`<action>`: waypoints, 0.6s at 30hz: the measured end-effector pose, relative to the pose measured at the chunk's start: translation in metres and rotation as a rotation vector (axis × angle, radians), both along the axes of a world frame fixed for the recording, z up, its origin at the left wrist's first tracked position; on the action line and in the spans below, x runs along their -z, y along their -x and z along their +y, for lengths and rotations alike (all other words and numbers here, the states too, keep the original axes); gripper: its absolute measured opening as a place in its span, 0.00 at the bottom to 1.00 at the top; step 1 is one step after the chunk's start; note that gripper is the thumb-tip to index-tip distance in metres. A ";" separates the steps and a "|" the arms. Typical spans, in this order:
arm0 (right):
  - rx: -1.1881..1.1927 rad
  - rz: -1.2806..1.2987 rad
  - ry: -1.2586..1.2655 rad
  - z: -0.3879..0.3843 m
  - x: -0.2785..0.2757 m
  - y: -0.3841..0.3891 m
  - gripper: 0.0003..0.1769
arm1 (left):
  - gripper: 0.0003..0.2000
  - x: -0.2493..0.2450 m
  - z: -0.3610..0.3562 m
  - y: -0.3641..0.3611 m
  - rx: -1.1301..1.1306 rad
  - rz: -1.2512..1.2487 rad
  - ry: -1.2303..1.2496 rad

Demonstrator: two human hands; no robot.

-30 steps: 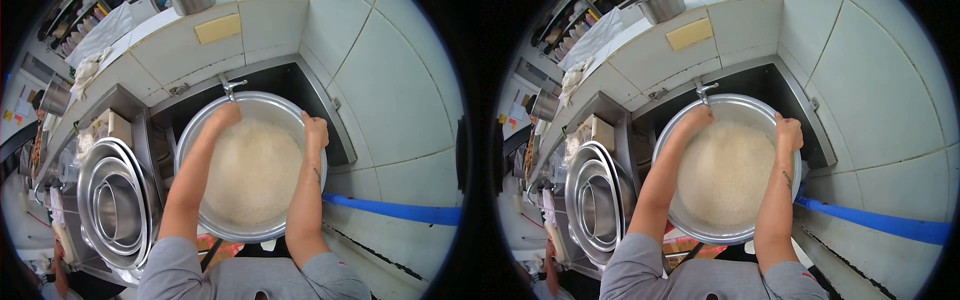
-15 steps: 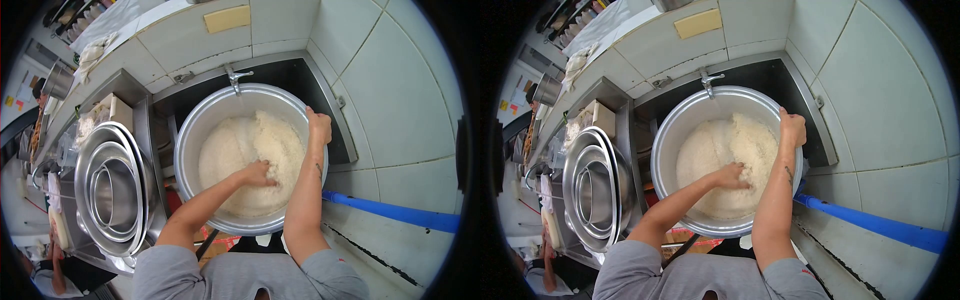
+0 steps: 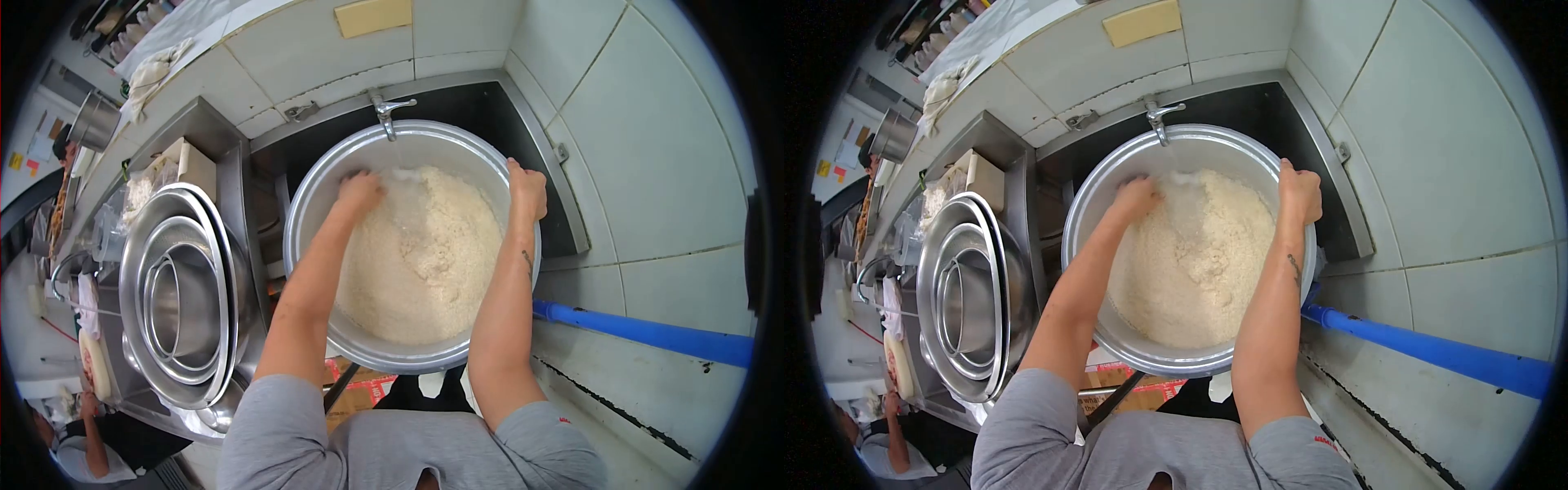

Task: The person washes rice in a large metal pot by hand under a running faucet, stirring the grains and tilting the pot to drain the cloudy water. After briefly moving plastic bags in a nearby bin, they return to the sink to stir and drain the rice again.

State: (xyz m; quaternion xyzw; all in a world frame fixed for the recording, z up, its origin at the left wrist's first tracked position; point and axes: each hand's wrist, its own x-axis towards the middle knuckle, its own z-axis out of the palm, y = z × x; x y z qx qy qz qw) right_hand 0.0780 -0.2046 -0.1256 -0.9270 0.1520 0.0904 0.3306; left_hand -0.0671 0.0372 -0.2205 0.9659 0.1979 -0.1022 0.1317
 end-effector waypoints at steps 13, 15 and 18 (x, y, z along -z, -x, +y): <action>0.011 -0.081 0.056 0.002 0.007 0.000 0.26 | 0.19 -0.132 -0.103 0.056 0.263 0.246 0.288; 0.003 -0.089 0.052 0.001 0.004 0.001 0.26 | 0.12 -0.168 -0.098 0.050 0.026 0.083 0.345; -0.017 -0.081 0.040 0.003 0.001 0.003 0.25 | 0.10 -0.190 -0.079 0.058 -0.049 -0.308 0.538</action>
